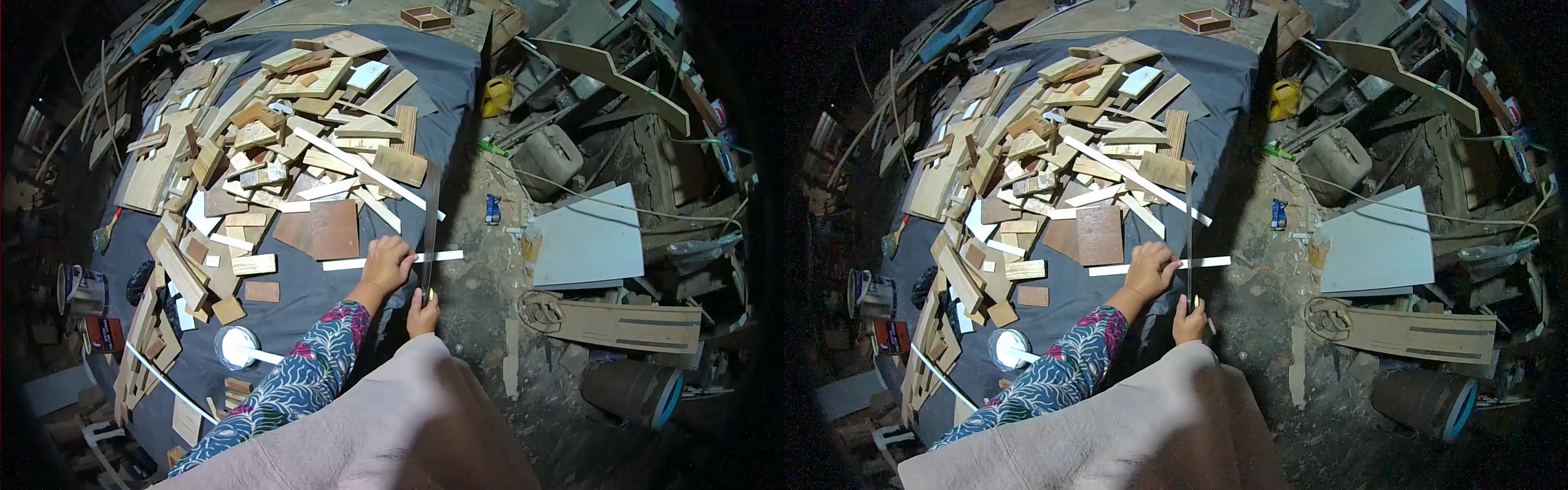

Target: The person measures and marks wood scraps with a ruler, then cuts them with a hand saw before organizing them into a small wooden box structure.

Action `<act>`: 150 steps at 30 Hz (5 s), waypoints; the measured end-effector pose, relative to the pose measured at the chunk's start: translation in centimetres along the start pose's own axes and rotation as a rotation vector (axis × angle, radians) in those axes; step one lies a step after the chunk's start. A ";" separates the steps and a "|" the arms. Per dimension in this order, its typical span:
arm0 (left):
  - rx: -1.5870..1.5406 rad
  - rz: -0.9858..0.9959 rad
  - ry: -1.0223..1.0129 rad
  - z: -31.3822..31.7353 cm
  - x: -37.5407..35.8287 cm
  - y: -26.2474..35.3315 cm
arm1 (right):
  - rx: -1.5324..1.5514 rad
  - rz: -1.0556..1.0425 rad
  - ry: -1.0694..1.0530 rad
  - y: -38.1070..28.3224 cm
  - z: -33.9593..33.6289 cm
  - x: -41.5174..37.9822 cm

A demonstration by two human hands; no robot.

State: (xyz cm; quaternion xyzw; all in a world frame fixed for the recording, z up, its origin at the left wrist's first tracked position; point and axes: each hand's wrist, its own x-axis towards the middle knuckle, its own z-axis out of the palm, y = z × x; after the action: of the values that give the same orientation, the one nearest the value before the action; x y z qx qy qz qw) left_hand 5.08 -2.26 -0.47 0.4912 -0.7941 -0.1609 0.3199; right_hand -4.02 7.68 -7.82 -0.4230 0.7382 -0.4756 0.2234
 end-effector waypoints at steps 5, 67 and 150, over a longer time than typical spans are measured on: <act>-0.010 -0.033 -0.006 0.2 0.0 -0.1 | -0.054 0.004 0.001 1.3 0.6 0.1; 0.039 -0.012 -0.007 0.2 0.6 0.1 | -0.044 -0.004 -0.004 4.4 0.8 -1.4; 0.187 -0.046 -0.066 -0.1 0.3 1.0 | -0.110 0.181 0.297 8.0 -12.8 -0.7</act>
State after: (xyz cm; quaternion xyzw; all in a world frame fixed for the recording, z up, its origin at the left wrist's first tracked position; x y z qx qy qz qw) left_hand 4.35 -2.08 0.25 0.5315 -0.8043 -0.1094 0.2423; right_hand -16.29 16.39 -9.27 -0.2913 0.8232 -0.4697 0.1302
